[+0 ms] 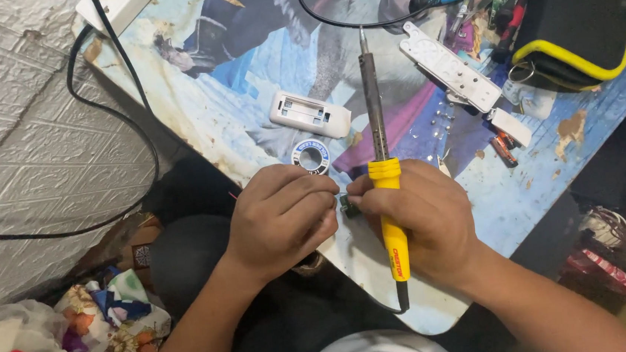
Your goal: Soldering wires and components onto a small green circuit board for an electronics repair.
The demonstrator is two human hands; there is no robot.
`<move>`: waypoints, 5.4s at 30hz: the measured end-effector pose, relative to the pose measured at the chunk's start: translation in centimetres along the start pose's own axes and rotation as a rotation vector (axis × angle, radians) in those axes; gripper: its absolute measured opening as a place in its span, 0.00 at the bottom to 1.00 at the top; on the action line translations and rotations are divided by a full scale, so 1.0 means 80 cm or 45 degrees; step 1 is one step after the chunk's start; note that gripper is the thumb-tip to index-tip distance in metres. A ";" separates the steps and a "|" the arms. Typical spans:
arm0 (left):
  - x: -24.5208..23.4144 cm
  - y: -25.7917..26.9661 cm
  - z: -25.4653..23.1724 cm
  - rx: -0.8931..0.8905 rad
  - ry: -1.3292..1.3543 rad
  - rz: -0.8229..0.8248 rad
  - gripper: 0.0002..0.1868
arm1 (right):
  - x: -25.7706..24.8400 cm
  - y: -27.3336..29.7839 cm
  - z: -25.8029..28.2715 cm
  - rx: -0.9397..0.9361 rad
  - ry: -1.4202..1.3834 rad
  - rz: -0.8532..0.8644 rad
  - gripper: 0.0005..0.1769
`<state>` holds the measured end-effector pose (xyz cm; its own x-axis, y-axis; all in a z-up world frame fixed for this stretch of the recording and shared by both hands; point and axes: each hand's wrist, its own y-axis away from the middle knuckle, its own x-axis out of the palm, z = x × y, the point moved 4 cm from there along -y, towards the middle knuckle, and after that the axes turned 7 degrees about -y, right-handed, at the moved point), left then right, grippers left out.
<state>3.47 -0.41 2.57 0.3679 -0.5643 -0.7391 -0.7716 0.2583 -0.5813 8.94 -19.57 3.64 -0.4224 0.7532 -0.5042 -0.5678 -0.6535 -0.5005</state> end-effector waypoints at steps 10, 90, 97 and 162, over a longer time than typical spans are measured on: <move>-0.014 0.009 -0.007 -0.077 0.002 -0.037 0.04 | -0.012 0.008 0.010 0.051 0.091 -0.076 0.12; 0.051 0.036 -0.060 -0.670 -0.200 -0.246 0.06 | -0.029 0.248 -0.023 0.661 -0.708 -0.982 0.24; 0.051 0.035 -0.061 -0.669 -0.198 -0.260 0.06 | -0.031 0.254 -0.025 0.668 -0.721 -0.954 0.24; 0.042 0.019 -0.075 -0.531 -0.249 -0.095 0.04 | -0.045 0.295 -0.015 0.629 -0.587 -1.132 0.23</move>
<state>0.42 -6.60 1.28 0.4906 -0.4004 -0.7739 -0.8672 -0.1376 -0.4786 -2.09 -37.81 -7.24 0.1101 0.9607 0.2548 -0.9736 0.1558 -0.1666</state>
